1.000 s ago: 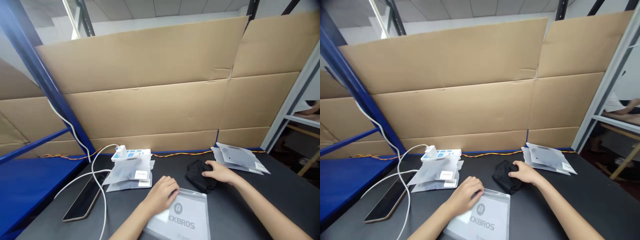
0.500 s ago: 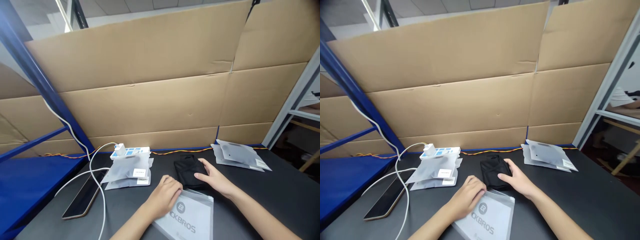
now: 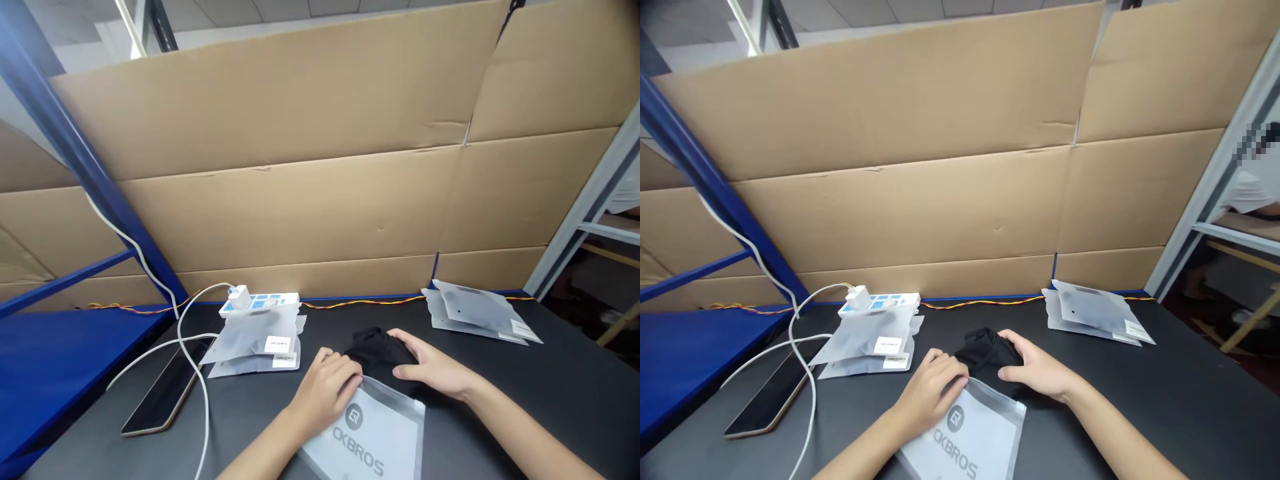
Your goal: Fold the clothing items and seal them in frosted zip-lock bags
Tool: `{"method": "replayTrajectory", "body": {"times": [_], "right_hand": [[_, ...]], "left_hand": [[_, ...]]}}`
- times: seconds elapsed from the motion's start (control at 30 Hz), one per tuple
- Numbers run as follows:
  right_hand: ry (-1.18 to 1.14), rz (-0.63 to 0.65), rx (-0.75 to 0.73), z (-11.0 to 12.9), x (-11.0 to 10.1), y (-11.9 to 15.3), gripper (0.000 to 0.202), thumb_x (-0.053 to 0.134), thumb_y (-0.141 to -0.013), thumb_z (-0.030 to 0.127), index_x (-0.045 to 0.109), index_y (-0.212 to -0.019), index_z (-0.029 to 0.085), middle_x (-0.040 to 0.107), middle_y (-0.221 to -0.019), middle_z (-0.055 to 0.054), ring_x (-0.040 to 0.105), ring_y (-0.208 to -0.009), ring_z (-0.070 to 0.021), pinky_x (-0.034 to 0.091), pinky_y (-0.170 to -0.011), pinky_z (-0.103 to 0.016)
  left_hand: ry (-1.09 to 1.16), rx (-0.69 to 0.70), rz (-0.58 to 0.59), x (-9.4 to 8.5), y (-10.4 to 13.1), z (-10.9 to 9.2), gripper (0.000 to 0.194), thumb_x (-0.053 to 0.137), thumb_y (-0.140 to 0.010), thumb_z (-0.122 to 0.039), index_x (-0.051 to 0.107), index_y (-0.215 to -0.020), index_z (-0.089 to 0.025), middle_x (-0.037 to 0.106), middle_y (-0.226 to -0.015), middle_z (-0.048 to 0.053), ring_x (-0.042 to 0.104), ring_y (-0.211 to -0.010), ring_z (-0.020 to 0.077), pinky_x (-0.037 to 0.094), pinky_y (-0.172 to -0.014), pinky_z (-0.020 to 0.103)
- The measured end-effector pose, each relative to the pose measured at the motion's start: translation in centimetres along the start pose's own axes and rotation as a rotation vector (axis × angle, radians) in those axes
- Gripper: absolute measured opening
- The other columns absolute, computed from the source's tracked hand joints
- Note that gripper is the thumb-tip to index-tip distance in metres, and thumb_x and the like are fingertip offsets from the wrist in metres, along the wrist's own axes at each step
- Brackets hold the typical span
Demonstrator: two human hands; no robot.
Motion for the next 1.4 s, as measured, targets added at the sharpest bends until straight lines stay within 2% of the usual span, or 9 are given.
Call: {"method": "replayTrajectory", "body": {"times": [0.23,0.37,0.5,0.63,0.8,0.97,1.13,1.27,1.4], "right_hand": [[-0.098,0.132,0.166,-1.6,1.4,-0.1,0.053,0.063,-0.066,0.014,0.062,-0.117,0.027,0.068,-0.103,0.003,0.064,-0.098,-0.0194,0.052,-0.086,-0.030],[-0.091,0.329,0.280,-1.7,1.1,0.7,0.045,0.065,-0.059,0.011,0.069,-0.102,0.024,0.070,-0.097,0.004,0.065,-0.090,-0.0179,0.051,-0.076,-0.024],[-0.088,0.487,0.440,-1.7,1.6,1.6,0.040,0.073,-0.058,0.018,0.070,-0.097,0.023,0.068,-0.085,0.004,0.065,-0.079,-0.0162,0.050,-0.069,-0.022],[-0.089,0.343,0.316,-1.8,1.8,0.7,0.048,0.081,-0.064,0.031,0.064,-0.108,0.025,0.064,-0.097,0.003,0.062,-0.086,-0.0155,0.052,-0.071,-0.022],[-0.157,0.052,0.183,-2.1,1.2,-0.8,0.038,0.072,-0.078,0.050,0.051,-0.099,0.027,0.053,-0.088,0.004,0.056,-0.069,-0.0122,0.047,-0.041,-0.016],[-0.109,0.204,0.218,-2.7,1.9,-0.9,0.039,0.071,-0.079,0.055,0.056,-0.089,0.021,0.049,-0.070,0.007,0.047,-0.047,-0.0063,0.038,-0.036,-0.015],[0.002,0.388,0.269,-3.1,2.1,-0.3,0.056,0.052,-0.087,0.069,0.065,-0.080,0.015,0.050,-0.061,0.005,0.043,-0.041,-0.0051,0.036,-0.043,-0.018],[0.046,0.359,0.207,-2.7,1.6,-0.2,0.056,0.055,-0.085,0.069,0.072,-0.088,0.016,0.055,-0.072,0.001,0.049,-0.051,-0.0077,0.038,-0.050,-0.020],[0.039,0.372,0.279,-2.4,1.4,0.0,0.065,0.047,-0.087,0.072,0.071,-0.113,0.017,0.057,-0.065,0.001,0.052,-0.057,-0.0114,0.044,-0.057,-0.023]], "left_hand": [[-0.096,0.100,0.020,0.1,0.3,-0.6,0.017,0.045,-0.101,-0.028,0.059,-0.095,-0.021,0.065,-0.081,0.001,0.058,-0.075,0.0168,0.034,-0.084,0.036],[0.030,0.099,0.119,-0.2,0.5,-1.2,0.013,0.052,-0.098,-0.031,0.057,-0.092,-0.021,0.064,-0.078,-0.002,0.057,-0.071,0.0147,0.033,-0.083,0.033],[0.176,0.029,0.166,-0.8,0.6,-1.6,0.014,0.057,-0.093,-0.028,0.057,-0.105,-0.022,0.065,-0.084,-0.002,0.058,-0.075,0.0155,0.032,-0.087,0.033],[0.225,-0.030,0.171,-1.1,0.7,-0.8,0.022,0.053,-0.094,-0.027,0.058,-0.115,-0.025,0.065,-0.087,0.000,0.058,-0.080,0.0177,0.031,-0.087,0.035],[0.178,-0.184,0.107,-1.5,0.8,1.1,0.018,0.050,-0.098,-0.029,0.062,-0.112,-0.027,0.064,-0.078,-0.002,0.052,-0.075,0.0184,0.031,-0.081,0.034],[0.205,-0.152,0.073,-1.6,0.7,0.9,0.016,0.049,-0.100,-0.025,0.063,-0.107,-0.027,0.068,-0.089,-0.002,0.054,-0.077,0.0162,0.028,-0.082,0.034],[0.215,-0.129,0.040,-1.4,0.5,0.4,0.021,0.044,-0.102,-0.022,0.064,-0.098,-0.025,0.069,-0.092,-0.003,0.056,-0.079,0.0153,0.027,-0.081,0.034],[0.206,-0.139,0.047,-1.3,0.5,0.5,0.022,0.043,-0.103,-0.023,0.064,-0.096,-0.024,0.069,-0.091,-0.002,0.055,-0.077,0.0150,0.027,-0.081,0.034],[0.208,-0.145,0.081,-1.1,0.4,0.5,0.022,0.043,-0.102,-0.024,0.064,-0.095,-0.024,0.069,-0.090,-0.003,0.054,-0.076,0.0146,0.028,-0.081,0.034]]}}
Point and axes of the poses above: each hand's wrist, its own y-axis away from the middle knuckle, its own x-axis out of the palm, z = x × y, the point moved 3 cm from there along -y, towards the middle knuckle
